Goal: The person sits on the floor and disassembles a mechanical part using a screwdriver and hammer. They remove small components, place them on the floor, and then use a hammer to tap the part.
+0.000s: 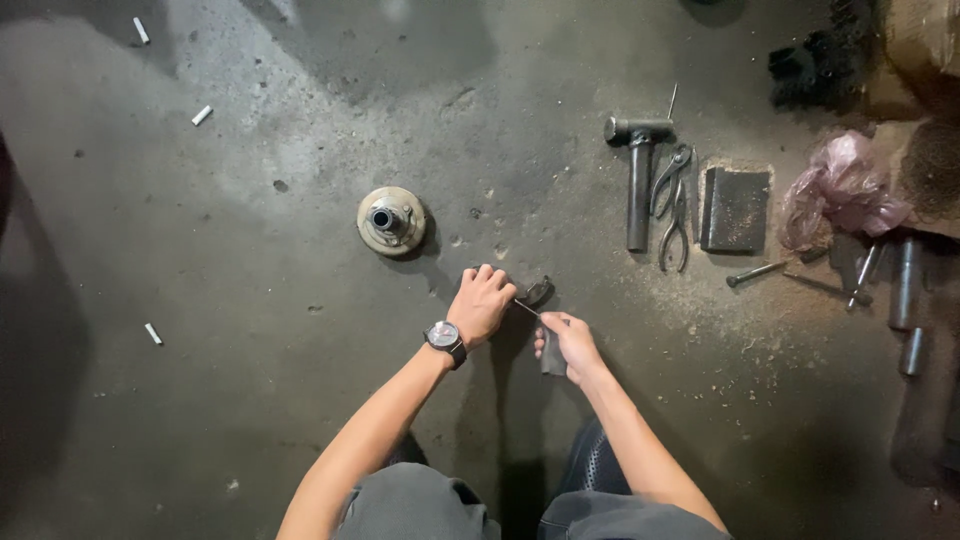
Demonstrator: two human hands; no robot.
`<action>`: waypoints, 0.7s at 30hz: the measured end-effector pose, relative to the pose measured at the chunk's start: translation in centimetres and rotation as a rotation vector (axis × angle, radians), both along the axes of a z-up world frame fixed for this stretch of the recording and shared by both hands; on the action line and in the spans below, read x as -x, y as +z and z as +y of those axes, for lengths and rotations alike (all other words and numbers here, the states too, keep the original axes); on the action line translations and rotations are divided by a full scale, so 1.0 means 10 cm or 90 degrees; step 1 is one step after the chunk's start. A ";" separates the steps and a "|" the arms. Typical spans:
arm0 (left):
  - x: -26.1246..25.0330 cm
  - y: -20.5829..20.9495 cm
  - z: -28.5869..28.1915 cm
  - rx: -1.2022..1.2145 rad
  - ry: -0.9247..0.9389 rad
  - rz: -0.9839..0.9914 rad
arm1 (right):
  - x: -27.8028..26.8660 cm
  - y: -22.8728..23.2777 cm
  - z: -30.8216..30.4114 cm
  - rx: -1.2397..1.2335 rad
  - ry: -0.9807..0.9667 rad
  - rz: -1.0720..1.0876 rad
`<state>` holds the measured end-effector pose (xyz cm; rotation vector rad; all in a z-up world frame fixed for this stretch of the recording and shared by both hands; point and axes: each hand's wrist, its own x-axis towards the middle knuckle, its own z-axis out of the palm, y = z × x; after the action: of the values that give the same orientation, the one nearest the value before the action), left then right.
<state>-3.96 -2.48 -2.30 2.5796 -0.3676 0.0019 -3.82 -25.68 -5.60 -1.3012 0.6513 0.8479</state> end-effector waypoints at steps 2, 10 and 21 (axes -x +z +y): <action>-0.01 0.01 0.00 -0.007 0.001 0.000 | -0.04 0.03 -0.05 -0.026 0.001 0.063; -0.50 -0.12 0.39 0.094 0.164 0.026 | -0.09 0.47 -0.57 0.311 0.129 -0.277; -0.41 0.04 0.48 0.134 0.210 -0.129 | -0.30 0.87 -0.27 0.615 0.422 -0.732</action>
<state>0.13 2.36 -1.89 2.4060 -0.0088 0.3998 -0.85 -28.34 3.12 -2.6168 -0.4184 0.0914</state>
